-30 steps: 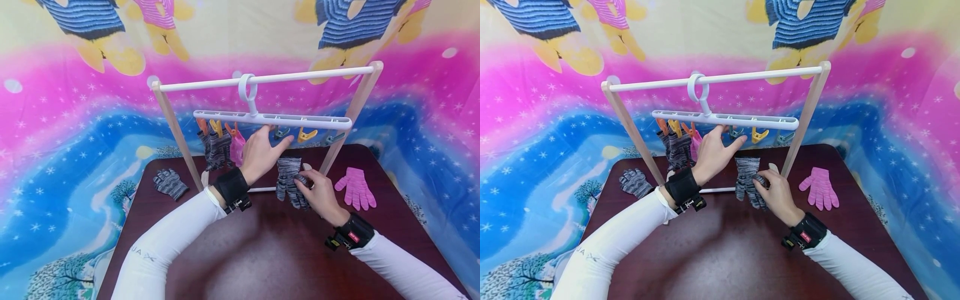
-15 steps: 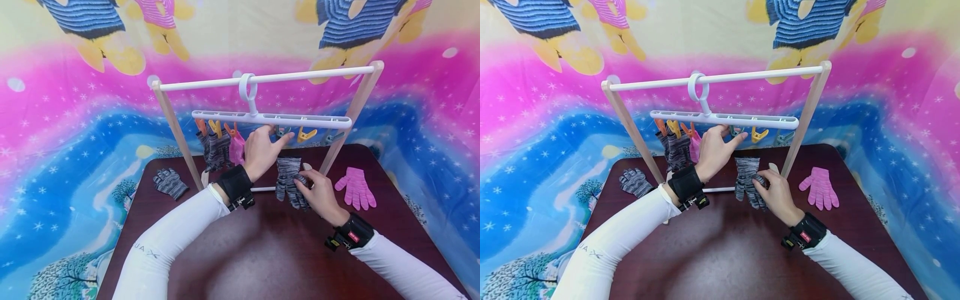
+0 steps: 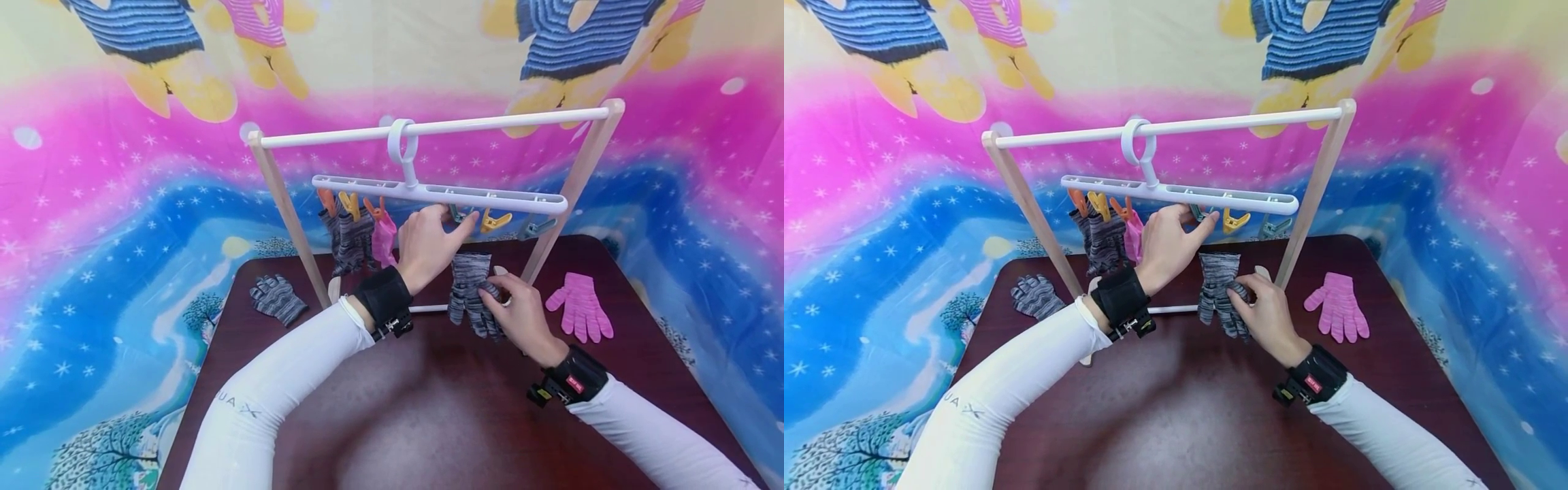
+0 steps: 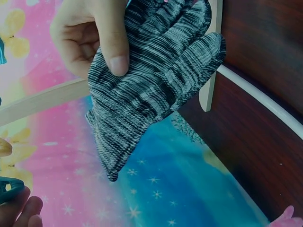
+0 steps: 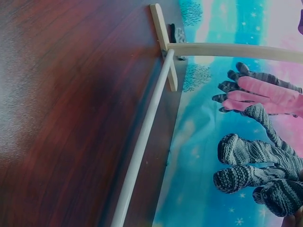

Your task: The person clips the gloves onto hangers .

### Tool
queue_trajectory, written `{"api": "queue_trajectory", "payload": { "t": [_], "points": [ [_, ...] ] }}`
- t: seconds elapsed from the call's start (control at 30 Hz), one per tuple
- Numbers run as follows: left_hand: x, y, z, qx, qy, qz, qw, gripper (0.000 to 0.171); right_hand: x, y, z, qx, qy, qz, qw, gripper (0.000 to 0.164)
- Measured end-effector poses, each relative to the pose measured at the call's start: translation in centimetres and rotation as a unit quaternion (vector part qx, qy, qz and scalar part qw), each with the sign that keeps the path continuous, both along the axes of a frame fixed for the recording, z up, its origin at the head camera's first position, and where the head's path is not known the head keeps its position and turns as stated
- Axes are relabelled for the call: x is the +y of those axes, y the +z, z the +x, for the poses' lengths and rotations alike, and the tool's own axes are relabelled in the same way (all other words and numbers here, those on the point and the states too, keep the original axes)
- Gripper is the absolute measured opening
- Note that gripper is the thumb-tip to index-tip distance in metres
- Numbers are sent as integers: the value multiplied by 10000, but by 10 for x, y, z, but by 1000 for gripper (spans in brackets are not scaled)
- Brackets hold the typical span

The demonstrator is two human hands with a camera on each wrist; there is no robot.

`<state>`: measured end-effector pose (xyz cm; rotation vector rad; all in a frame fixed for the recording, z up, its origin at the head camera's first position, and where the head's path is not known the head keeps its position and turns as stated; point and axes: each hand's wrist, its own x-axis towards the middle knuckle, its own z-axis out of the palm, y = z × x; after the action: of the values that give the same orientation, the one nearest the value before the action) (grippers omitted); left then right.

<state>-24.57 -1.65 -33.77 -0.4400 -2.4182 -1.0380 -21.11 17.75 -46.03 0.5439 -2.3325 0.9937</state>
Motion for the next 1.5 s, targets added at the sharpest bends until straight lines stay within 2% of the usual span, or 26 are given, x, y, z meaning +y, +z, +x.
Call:
{"api": "queue_trajectory", "payload": {
  "t": [0.27, 0.67, 0.97, 1.27, 1.4, 1.5],
  "points": [
    [1, 1, -1, -11, -22, -89, 10000, 39, -5, 5, -1, 86, 60, -223, 9997, 19],
    [-4, 3, -3, 12, 162, -252, 9996, 40, -14, 14, -6, 375, 17, -396, 9985, 17],
    [-5, 2, -3, 61, 167, -271, 9995, 40, -18, 16, -5, 948, 88, -249, 9951, 22],
    [-6, 3, -3, 112, 207, -266, 9994, 37, -21, 18, -3, 1286, 162, -26, 9916, 19],
    [-6, 3, -3, 126, 224, -270, 9993, 36, -23, 17, -3, 1195, 145, -201, 9925, 22],
    [-5, 2, -3, 112, 227, -284, 9993, 36, -24, 16, -4, 937, 77, -429, 9946, 24]
  ]
}}
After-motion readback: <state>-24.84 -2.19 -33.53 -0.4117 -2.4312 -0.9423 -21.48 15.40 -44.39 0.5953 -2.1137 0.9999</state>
